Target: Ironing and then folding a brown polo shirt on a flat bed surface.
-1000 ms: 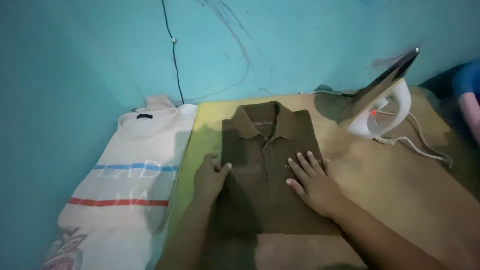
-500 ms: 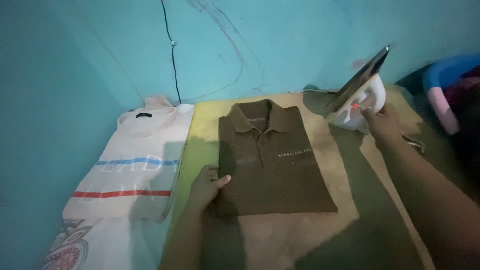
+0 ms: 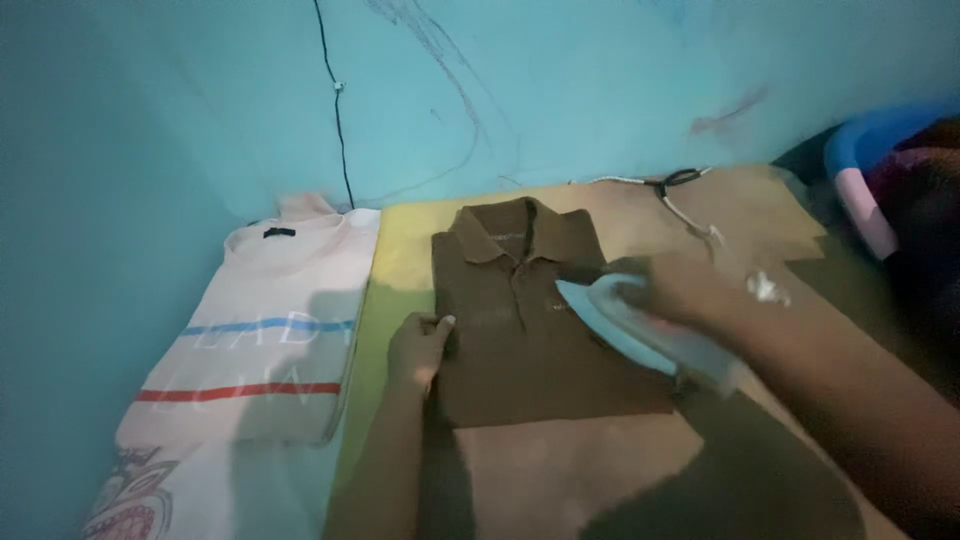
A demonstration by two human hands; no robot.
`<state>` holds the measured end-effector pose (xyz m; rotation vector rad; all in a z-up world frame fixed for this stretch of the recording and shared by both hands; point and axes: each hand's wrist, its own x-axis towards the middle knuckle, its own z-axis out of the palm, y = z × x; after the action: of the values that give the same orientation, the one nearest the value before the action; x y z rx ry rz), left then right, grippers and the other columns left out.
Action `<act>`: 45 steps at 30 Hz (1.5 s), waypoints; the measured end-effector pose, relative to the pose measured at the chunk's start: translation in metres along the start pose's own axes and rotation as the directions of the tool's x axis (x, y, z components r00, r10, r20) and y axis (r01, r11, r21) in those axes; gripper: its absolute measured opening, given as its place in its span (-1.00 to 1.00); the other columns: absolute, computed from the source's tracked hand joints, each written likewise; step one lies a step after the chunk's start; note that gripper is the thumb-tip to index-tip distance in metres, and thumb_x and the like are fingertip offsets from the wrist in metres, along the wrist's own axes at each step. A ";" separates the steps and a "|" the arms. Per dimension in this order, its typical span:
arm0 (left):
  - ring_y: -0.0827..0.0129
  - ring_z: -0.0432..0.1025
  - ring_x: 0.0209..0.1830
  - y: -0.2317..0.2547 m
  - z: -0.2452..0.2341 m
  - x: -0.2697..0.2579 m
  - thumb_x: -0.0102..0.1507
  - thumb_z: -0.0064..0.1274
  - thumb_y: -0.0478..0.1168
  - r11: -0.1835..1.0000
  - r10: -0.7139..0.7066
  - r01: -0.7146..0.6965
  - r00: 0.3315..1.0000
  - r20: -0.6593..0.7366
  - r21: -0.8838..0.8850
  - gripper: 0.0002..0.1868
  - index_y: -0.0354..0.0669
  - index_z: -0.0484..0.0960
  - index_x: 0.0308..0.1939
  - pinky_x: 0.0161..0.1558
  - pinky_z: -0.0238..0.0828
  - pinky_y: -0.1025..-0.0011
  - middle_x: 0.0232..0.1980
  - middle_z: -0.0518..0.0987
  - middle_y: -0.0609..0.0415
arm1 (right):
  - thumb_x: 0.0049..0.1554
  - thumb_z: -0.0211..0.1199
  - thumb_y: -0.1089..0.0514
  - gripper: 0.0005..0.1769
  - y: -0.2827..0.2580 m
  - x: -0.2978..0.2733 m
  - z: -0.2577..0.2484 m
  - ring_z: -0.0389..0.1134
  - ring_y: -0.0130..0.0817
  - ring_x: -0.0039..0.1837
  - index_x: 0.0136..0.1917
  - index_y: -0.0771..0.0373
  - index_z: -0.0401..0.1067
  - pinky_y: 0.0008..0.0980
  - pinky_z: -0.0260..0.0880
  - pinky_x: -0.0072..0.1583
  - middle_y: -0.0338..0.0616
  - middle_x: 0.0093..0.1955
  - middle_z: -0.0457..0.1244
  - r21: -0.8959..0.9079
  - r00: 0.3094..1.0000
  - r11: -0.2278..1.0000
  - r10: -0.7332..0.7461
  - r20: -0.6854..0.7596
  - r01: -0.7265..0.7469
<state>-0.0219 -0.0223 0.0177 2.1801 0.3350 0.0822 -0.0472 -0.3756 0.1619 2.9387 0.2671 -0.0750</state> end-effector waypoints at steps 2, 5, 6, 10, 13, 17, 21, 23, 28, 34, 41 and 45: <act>0.05 0.58 0.04 -0.003 -0.004 0.000 0.27 0.14 0.22 0.994 0.027 -0.033 0.998 0.064 0.107 -0.35 -0.33 0.62 0.09 0.14 0.48 0.15 0.01 0.67 -0.21 | 0.20 0.14 -0.22 -0.49 -0.009 0.007 0.025 0.42 -0.05 0.22 0.40 -0.22 0.41 -0.03 0.38 0.27 -0.03 0.20 0.40 0.246 0.993 0.969 0.012 -0.118 0.018; 0.10 0.55 0.07 -0.019 0.005 0.015 0.24 0.19 0.19 0.999 -0.031 0.034 0.996 0.089 -0.026 -0.32 -0.31 0.53 0.17 0.15 0.44 0.16 0.07 0.62 -0.16 | 0.28 0.05 -0.18 -0.49 -0.025 0.026 0.008 0.47 0.03 0.11 0.47 -0.19 0.34 0.02 0.42 0.18 0.10 0.07 0.43 0.207 0.998 0.977 0.056 0.010 -0.057; 0.10 0.55 0.07 -0.019 0.005 0.015 0.24 0.19 0.19 0.999 -0.031 0.034 0.995 0.090 -0.026 -0.32 -0.31 0.53 0.17 0.15 0.44 0.16 0.07 0.62 -0.16 | 0.28 0.05 -0.18 -0.49 -0.025 0.039 0.018 0.47 0.03 0.11 0.47 -0.19 0.34 0.02 0.42 0.18 0.10 0.07 0.43 0.207 0.998 0.977 0.057 0.011 -0.058; 0.08 0.56 0.07 -0.018 0.003 0.012 0.21 0.19 0.21 1.000 0.028 -0.028 0.998 0.058 -0.010 -0.34 -0.29 0.60 0.13 0.14 0.47 0.17 0.06 0.67 -0.15 | 0.21 0.14 -0.16 -0.52 -0.017 0.092 0.053 0.43 0.13 0.09 0.33 0.02 0.44 0.08 0.40 0.12 0.11 0.06 0.40 0.266 0.959 0.961 0.002 -0.283 0.076; 0.09 0.57 0.08 -0.013 -0.001 0.004 0.23 0.18 0.22 0.999 0.029 -0.030 0.998 0.055 0.024 -0.33 -0.27 0.60 0.14 0.16 0.46 0.17 0.07 0.67 -0.14 | 0.28 0.11 -0.24 -0.50 -0.015 0.101 0.063 0.44 0.10 0.11 0.29 0.10 0.45 0.04 0.41 0.15 0.09 0.06 0.42 0.203 0.974 0.979 0.033 -0.223 0.013; 0.11 0.52 0.10 -0.020 0.004 0.009 0.23 0.18 0.21 0.999 0.011 -0.012 1.000 0.027 0.052 -0.37 -0.23 0.60 0.13 0.16 0.38 0.13 0.10 0.63 -0.08 | 0.21 0.11 -0.23 -0.44 -0.014 0.068 0.042 0.45 0.04 0.14 0.43 -0.10 0.36 0.02 0.43 0.18 0.07 0.11 0.41 0.255 0.993 0.967 0.023 -0.115 0.007; 0.10 0.56 0.06 -0.022 0.002 0.009 0.25 0.17 0.20 0.999 0.046 -0.045 0.997 0.065 -0.009 -0.35 -0.30 0.58 0.13 0.15 0.45 0.18 0.06 0.66 -0.13 | 0.27 0.05 -0.21 -0.51 -0.013 0.037 0.021 0.43 -0.03 0.19 0.45 -0.23 0.37 0.48 -0.02 0.36 -0.06 0.16 0.41 0.163 0.993 0.983 0.092 -0.070 -0.080; 0.09 0.61 0.02 -0.021 0.004 0.009 0.22 0.17 0.16 0.992 0.020 -0.010 0.997 0.077 -0.125 -0.40 -0.30 0.62 0.08 0.12 0.52 0.19 0.01 0.71 -0.13 | 0.29 -0.01 -0.16 -0.52 -0.011 0.038 0.018 0.47 0.01 0.17 0.44 -0.21 0.36 0.05 0.41 0.23 0.01 0.14 0.42 0.170 0.981 0.972 0.176 -0.085 -0.160; 0.16 0.55 0.01 -0.018 0.008 0.008 0.23 0.22 0.15 0.999 0.003 -0.001 1.000 0.024 -0.054 -0.40 -0.27 0.59 0.11 0.09 0.44 0.19 0.02 0.65 -0.10 | 0.29 0.00 -0.07 -0.53 -0.004 0.105 0.042 0.45 0.07 0.15 0.41 -0.01 0.39 0.06 0.43 0.17 0.09 0.12 0.41 0.227 0.977 0.963 0.177 -0.121 -0.146; -0.12 0.59 -0.23 0.004 -0.012 -0.011 0.25 0.16 0.15 0.986 -0.097 0.114 0.986 0.138 -0.123 -0.39 -0.28 0.56 0.15 -0.12 0.55 0.08 -0.07 0.70 -0.18 | 0.28 0.02 -0.03 -0.55 0.010 0.138 0.075 0.43 0.12 0.13 0.34 0.14 0.43 0.07 0.40 0.17 0.13 0.07 0.41 0.222 0.959 0.974 0.099 -0.266 -0.039; 0.25 0.54 -0.09 -0.021 0.012 0.017 0.23 0.22 0.20 0.998 -0.061 0.059 0.997 0.046 0.030 -0.37 -0.23 0.57 0.13 -0.02 0.44 0.24 0.01 0.66 -0.06 | 0.22 0.10 -0.06 -0.48 -0.001 0.096 0.029 0.40 0.11 0.19 0.41 0.07 0.36 0.09 0.37 0.21 0.14 0.17 0.37 0.264 0.972 0.956 0.176 -0.158 -0.130; -0.01 0.62 -0.09 0.001 -0.011 -0.001 0.22 0.20 0.15 0.984 -0.138 0.150 0.982 0.125 -0.092 -0.36 -0.26 0.54 0.18 -0.01 0.55 0.12 0.01 0.67 -0.09 | 0.24 0.09 -0.04 -0.51 -0.001 0.129 0.042 0.38 0.13 0.22 0.38 0.12 0.39 0.08 0.35 0.23 0.16 0.21 0.35 0.388 0.954 0.912 0.223 -0.202 -0.132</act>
<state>-0.0245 -0.0143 0.0251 2.0439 0.4115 -0.1092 0.0776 -0.3605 0.1122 3.3358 0.0120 0.2954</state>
